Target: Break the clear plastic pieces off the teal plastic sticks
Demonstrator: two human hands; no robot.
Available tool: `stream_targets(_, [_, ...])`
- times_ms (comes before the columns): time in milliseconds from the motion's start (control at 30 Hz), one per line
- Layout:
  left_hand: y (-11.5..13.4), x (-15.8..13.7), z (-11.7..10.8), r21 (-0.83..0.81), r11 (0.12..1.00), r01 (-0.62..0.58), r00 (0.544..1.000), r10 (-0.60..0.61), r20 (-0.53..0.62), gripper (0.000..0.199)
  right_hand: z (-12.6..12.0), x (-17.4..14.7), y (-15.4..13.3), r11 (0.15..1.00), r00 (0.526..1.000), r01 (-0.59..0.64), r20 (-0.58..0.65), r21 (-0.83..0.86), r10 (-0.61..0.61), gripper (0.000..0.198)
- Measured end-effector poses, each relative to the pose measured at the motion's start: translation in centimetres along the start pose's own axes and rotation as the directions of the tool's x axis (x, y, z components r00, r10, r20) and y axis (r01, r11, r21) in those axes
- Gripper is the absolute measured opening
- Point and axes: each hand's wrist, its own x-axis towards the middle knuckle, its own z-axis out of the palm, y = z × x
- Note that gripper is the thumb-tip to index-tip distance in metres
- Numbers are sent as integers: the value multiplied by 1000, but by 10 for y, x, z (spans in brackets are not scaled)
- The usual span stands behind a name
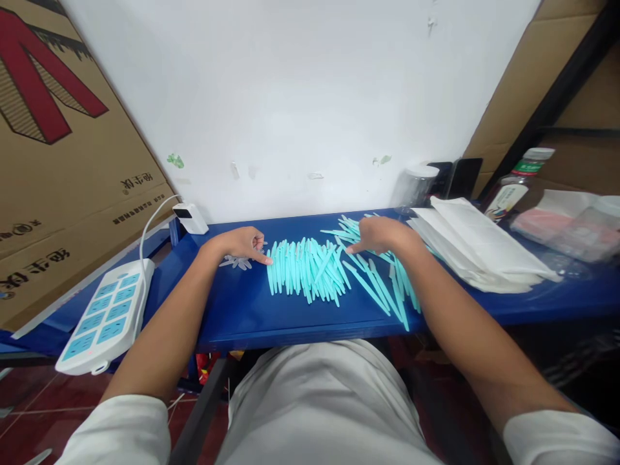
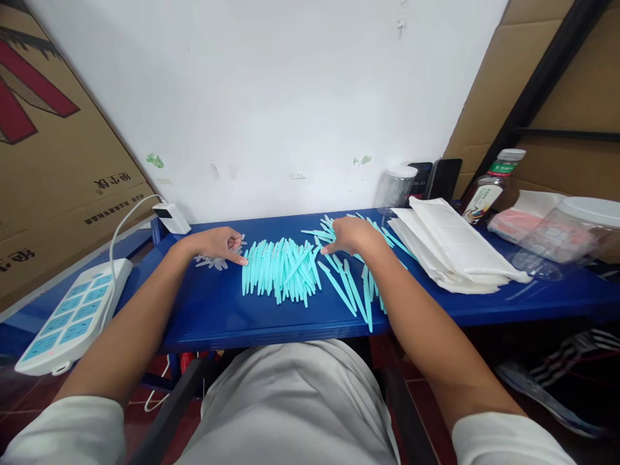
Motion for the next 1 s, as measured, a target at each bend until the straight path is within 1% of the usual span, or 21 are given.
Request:
stream_targets(67, [-1,0,-1,11,1000,20,998,-19,-55,55,-3,-6,4,1000,983,-23,183,8,21,57])
stream_targets(133, [-1,0,-2,19,999,35,993,-32,-117,56,-5,-14,0,1000,955,-11,296,29,2,58])
stream_targets(233, [3,0,-3,43,998,53,983,-44,-181,56,-5,-22,-11,999,929,-32,368,-11,34,55])
stream_targets(300, [7,-1,-3,71,995,63,976,-47,-211,56,-5,-24,-16,999,921,-32,386,-35,43,49])
stream_targets(400, [12,-1,-2,108,994,27,959,5,-285,56,-4,-20,-13,1000,921,-2,390,-6,4,36])
stream_targets(500, [21,2,5,113,991,-76,937,110,-333,55,-3,-12,-3,999,928,10,372,35,-22,27])
stream_targets(600, [40,4,21,65,974,-218,934,227,-277,53,-1,-5,4,999,932,34,359,34,-43,22])
stream_targets(667, [58,3,34,45,943,-330,914,331,-235,50,1,-2,4,999,938,46,344,11,-46,22])
stream_targets(767, [82,0,50,-2,898,-440,887,434,-157,46,2,1,2,996,949,57,312,-65,-34,27])
stream_targets(867, [95,-3,59,-80,879,-469,881,460,-109,43,2,5,1,981,963,96,265,-170,-48,31])
stream_targets(1000, [97,-4,62,-179,870,-460,888,452,-88,42,6,12,3,958,982,131,166,-257,-90,31])
